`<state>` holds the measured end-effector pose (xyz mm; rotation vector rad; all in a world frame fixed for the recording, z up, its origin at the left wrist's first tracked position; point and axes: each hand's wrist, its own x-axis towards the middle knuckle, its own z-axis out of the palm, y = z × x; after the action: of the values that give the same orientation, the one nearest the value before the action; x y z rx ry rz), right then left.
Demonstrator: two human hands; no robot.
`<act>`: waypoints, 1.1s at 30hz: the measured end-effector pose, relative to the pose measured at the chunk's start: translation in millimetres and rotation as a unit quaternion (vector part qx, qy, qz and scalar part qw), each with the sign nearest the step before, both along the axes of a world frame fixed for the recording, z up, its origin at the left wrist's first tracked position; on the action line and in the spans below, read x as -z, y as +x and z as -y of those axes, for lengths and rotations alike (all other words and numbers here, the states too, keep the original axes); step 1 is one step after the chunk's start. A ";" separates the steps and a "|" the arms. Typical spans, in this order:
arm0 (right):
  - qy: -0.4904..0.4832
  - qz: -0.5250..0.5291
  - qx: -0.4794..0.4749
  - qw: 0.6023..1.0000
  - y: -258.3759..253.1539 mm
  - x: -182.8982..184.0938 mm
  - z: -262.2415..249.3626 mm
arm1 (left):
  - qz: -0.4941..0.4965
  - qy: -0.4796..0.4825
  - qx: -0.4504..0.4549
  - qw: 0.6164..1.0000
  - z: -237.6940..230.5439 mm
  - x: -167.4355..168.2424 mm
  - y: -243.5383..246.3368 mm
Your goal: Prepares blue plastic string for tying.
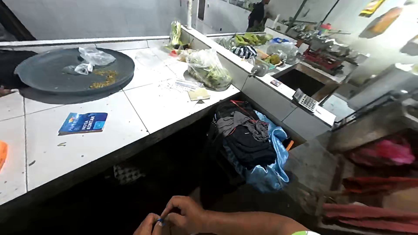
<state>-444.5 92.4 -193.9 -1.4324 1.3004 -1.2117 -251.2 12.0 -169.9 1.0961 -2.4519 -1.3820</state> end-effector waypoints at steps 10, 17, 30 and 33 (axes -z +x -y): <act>0.170 0.050 0.054 0.983 0.0 -5.8 4.5 | -0.069 -0.051 -0.115 0.990 -24.4 12.4 -8.1; 0.193 -0.057 -0.048 0.978 8.0 -5.7 9.7 | 0.018 -0.021 -0.153 0.988 -25.4 10.2 -0.8; 0.226 -0.054 -0.007 0.973 19.2 9.0 27.3 | 0.007 0.012 -0.222 0.975 -36.6 6.3 1.6; 0.231 -0.066 0.002 0.971 24.8 8.0 27.5 | -0.002 0.012 -0.275 0.961 -40.0 7.5 -3.9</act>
<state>-419.8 64.9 -201.9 -1.1816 1.5542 -0.7530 -255.2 52.0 -177.3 1.6115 -1.9024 -1.2216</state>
